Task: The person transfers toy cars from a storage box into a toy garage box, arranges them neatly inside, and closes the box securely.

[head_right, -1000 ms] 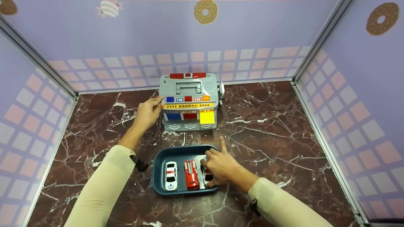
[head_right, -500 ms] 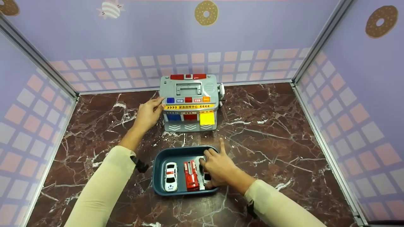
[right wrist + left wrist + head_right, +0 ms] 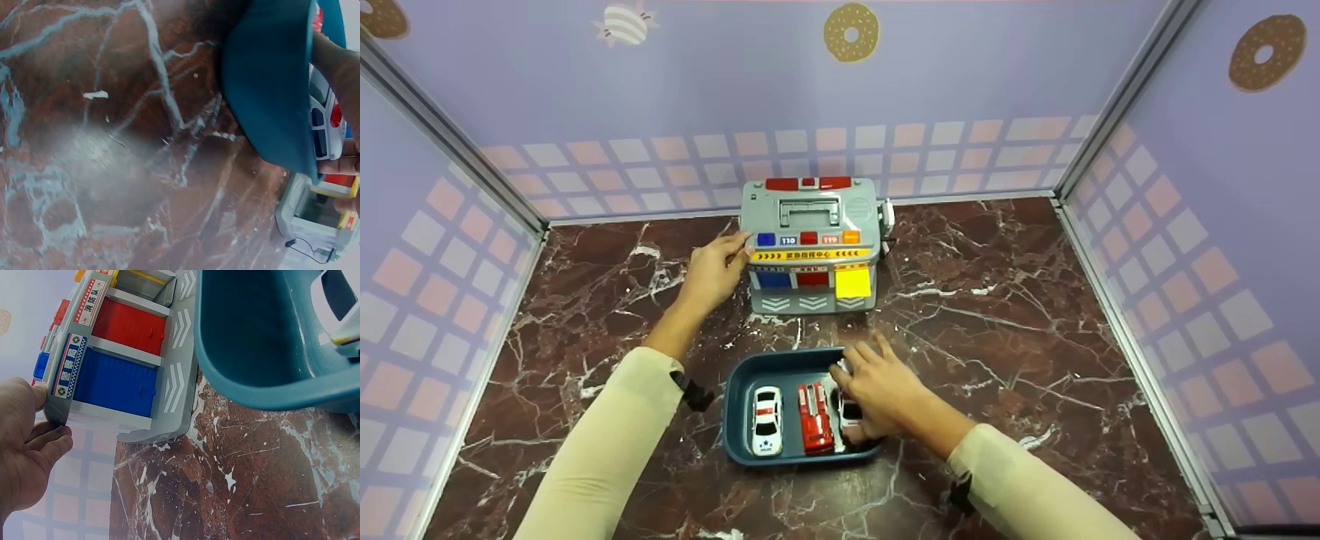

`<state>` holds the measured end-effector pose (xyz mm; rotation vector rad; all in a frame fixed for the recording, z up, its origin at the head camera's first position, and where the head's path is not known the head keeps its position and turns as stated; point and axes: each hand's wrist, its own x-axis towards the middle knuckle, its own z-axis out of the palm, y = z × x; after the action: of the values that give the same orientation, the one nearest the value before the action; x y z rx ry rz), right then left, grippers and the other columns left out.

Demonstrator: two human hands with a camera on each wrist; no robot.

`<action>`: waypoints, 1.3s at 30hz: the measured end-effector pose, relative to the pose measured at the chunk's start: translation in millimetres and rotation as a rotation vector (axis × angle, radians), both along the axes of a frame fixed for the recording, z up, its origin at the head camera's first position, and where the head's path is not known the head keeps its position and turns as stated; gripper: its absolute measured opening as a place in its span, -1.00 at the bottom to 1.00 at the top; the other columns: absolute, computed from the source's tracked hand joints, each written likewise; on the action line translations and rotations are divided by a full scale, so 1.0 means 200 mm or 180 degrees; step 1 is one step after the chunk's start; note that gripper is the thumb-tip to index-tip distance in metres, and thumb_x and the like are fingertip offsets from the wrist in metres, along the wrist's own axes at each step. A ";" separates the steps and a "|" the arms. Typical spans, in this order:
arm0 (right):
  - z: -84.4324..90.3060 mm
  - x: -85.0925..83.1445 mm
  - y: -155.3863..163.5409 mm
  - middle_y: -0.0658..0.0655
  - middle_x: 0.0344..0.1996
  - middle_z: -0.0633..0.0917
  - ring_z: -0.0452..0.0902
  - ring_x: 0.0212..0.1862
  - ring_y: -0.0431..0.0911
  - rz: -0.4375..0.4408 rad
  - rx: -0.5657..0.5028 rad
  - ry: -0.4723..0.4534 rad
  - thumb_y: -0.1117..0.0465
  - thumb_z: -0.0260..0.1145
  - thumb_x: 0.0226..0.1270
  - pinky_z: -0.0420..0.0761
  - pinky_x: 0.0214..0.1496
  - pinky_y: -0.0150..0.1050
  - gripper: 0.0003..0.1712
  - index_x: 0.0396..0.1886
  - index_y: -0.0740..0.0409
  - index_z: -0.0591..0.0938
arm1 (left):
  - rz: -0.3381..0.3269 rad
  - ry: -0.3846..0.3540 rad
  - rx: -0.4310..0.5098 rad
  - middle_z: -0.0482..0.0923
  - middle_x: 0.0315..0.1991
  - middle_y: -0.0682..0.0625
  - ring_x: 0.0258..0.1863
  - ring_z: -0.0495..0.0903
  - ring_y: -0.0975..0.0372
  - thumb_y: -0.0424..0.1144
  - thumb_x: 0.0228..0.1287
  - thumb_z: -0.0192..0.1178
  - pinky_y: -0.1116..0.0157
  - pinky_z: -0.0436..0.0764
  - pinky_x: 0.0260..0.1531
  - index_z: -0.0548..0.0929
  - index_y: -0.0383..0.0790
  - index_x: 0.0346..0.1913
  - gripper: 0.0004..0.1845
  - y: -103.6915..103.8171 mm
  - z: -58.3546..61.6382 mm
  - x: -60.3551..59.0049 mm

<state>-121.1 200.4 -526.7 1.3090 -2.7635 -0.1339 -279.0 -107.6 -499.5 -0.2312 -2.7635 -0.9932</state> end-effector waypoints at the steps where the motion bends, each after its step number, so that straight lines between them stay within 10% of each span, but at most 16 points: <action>1: 0.01 0.00 0.00 0.25 0.10 0.58 0.51 0.17 0.15 0.0010 -0.0045 -0.0015 -0.60 0.37 -0.11 0.37 0.46 0.26 0.14 0.34 0.06 0.53 | 0.0006 0.0004 0.0004 0.60 0.28 -0.21 0.31 0.58 -0.08 -0.06 0.53 0.14 -0.03 0.55 0.31 0.61 -0.08 0.32 -0.59 0.00 0.00 0.00; 24: 0.16 -0.09 0.14 0.31 0.20 0.49 0.43 0.17 0.19 -0.0228 -0.0290 -0.0131 -0.53 0.44 -0.07 0.78 -0.11 0.00 0.14 0.42 0.03 0.47 | 0.0005 -0.0013 -0.0042 0.59 0.30 -0.20 0.33 0.56 -0.04 -0.06 0.53 0.14 -0.01 0.54 0.33 0.60 -0.09 0.33 -0.58 0.00 0.00 0.00; 39: 0.19 -0.18 0.24 0.32 0.15 0.50 0.39 0.09 0.16 -0.0320 -0.0515 -0.0146 -0.46 0.53 -0.14 0.71 -0.01 0.00 0.12 0.38 0.03 0.52 | -0.0020 -0.0009 -0.0012 0.60 0.28 -0.20 0.32 0.57 -0.06 -0.06 0.53 0.14 -0.01 0.53 0.33 0.60 -0.06 0.33 -0.59 0.00 0.00 0.00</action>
<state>-157.7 247.5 -488.2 1.1492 -2.8098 0.1129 -279.7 -107.9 -500.0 -0.2393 -2.7693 -0.9906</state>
